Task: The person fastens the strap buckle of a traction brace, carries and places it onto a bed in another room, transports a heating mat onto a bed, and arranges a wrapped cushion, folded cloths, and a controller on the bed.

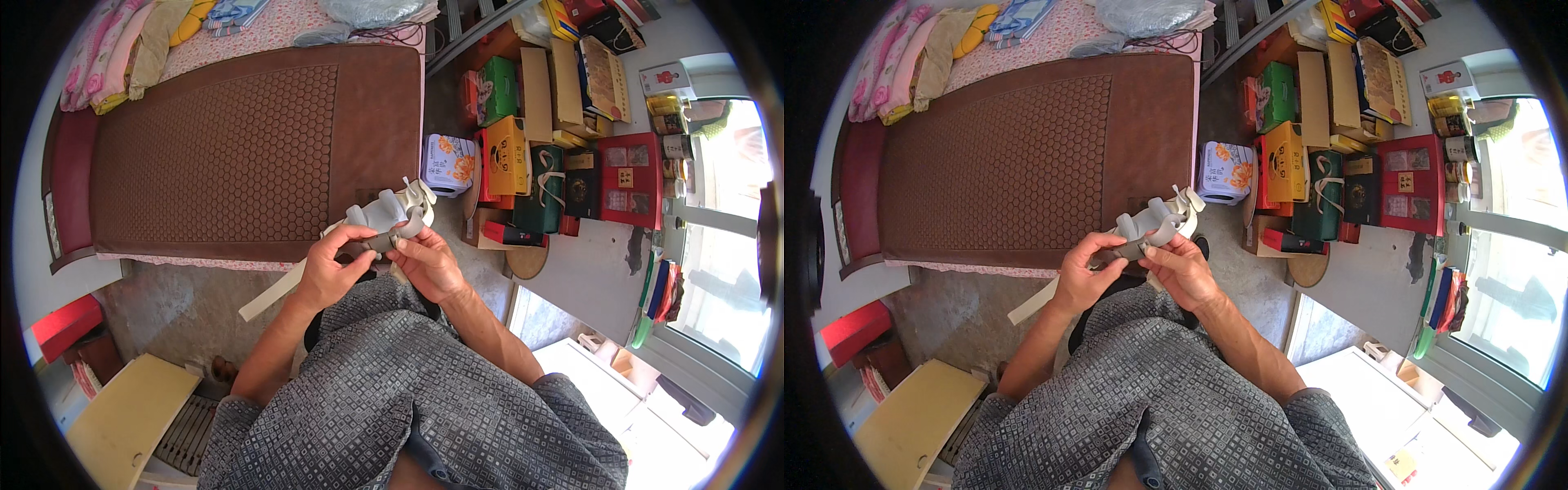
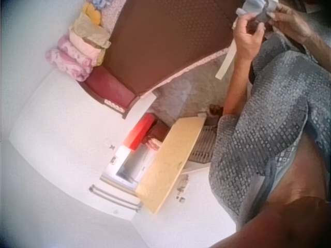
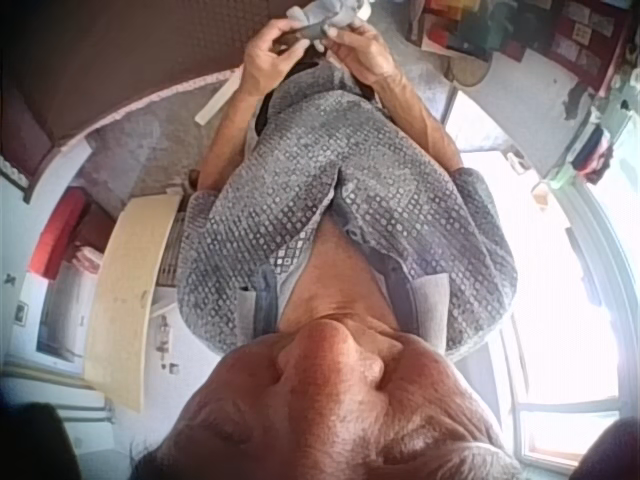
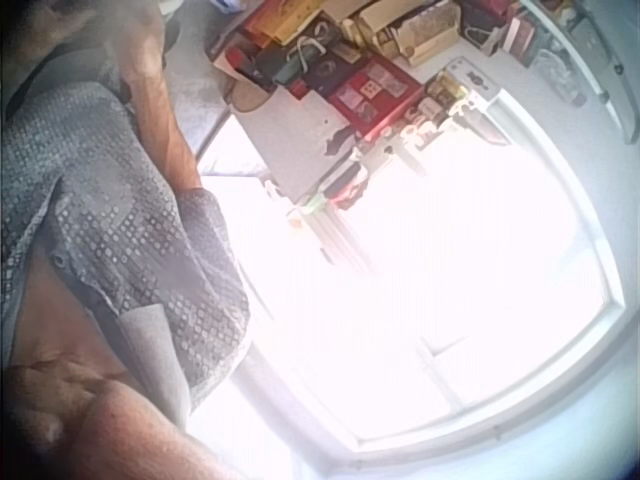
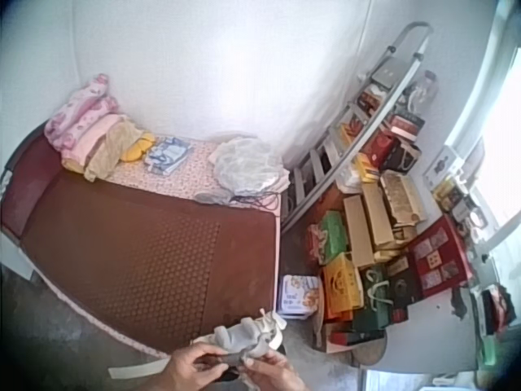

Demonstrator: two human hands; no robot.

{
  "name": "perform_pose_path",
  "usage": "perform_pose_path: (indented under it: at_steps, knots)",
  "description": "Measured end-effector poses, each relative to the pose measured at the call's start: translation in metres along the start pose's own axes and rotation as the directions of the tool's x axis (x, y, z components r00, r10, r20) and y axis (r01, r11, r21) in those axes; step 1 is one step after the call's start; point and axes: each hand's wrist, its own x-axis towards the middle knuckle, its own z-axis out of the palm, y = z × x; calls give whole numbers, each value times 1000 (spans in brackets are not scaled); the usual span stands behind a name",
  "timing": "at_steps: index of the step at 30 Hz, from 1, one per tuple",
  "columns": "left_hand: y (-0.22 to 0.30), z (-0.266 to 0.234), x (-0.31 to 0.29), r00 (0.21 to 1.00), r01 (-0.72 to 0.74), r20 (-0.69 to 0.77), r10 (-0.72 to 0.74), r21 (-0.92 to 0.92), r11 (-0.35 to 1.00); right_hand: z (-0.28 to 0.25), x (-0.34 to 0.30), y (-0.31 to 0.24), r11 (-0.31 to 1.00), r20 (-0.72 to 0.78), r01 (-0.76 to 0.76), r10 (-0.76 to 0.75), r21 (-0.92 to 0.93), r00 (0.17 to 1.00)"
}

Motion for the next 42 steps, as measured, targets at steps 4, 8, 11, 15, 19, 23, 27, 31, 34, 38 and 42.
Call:
perform_pose_path:
  at_steps: [4,8,11,15,19,23,27,31,34,38,42]
  knots:
    - [3,5,4,969,-212,-40,242,366,906,10,1,4,1000,-51,-11,11,-9,999]
    - [5,7,9,945,-281,-27,325,440,853,8,2,8,1000,-105,-9,9,3,994]
    - [5,7,9,936,-296,-23,351,489,821,8,1,12,1000,-133,-24,24,-2,991]
    - [2,7,9,924,-310,-40,380,502,807,27,1,10,992,-136,-3,-14,-125,991]
    - [-2,7,7,927,-305,-33,374,515,801,22,8,15,971,-155,-5,-33,-240,987]
    - [-3,9,3,938,-286,-40,345,474,833,21,8,17,953,-137,55,-100,-298,985]
    - [-5,10,-1,976,-127,-137,168,266,956,24,9,14,979,-138,62,-90,-193,986]
    - [-10,-2,-1,988,138,-81,-134,45,989,10,11,19,962,-72,189,-207,-195,976]
    - [-6,-1,-1,993,-6,-119,23,141,990,7,7,16,976,21,104,-102,-190,995]
    - [-7,-1,-3,962,-204,-105,253,339,918,17,-3,12,1000,26,-6,7,-5,1000]
    - [-8,-2,-3,928,-287,-99,359,424,859,23,-7,12,999,-19,-46,46,10,999]
